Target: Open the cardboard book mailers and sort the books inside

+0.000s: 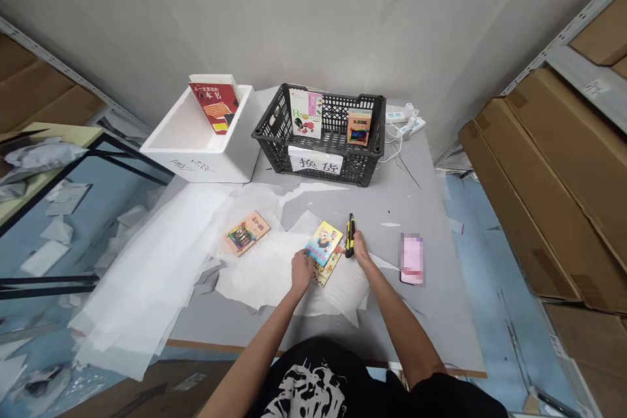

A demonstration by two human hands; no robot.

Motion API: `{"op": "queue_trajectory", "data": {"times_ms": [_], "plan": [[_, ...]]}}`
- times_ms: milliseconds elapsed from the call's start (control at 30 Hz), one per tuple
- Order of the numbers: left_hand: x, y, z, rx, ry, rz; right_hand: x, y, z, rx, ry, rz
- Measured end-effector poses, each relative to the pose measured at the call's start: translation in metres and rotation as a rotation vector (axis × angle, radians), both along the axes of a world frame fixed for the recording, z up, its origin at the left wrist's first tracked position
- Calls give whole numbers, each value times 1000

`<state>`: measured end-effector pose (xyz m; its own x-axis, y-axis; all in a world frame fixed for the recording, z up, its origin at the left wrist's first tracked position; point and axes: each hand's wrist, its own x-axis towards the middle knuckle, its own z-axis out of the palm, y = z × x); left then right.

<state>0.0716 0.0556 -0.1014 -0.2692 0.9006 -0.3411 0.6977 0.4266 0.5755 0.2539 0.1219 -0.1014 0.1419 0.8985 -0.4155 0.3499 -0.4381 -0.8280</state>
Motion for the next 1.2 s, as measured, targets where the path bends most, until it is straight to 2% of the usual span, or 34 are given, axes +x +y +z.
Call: {"op": "queue_trajectory", "data": {"times_ms": [167,300,433,567,700,867,1033,1100,1200], "plan": [[7,13,5,6,48,-22,21,22,20,-80,289,-23],[9,20,9,-4,91,-36,35,40,29,-186,391,-6],[11,27,10,-42,145,-27,40,62,22,-233,312,-14],[13,33,9,-100,190,-22,37,81,9,-206,197,8],[13,37,7,-158,202,-63,39,89,-4,-154,32,52],[11,42,7,-271,292,-179,51,84,-16,-43,-276,101],[15,48,10,-336,351,-216,40,70,-11,73,-538,92],[19,48,13,-330,352,-249,27,55,-8,144,-630,185],[26,43,18,-320,319,-275,5,20,-9,183,-682,415]]}}
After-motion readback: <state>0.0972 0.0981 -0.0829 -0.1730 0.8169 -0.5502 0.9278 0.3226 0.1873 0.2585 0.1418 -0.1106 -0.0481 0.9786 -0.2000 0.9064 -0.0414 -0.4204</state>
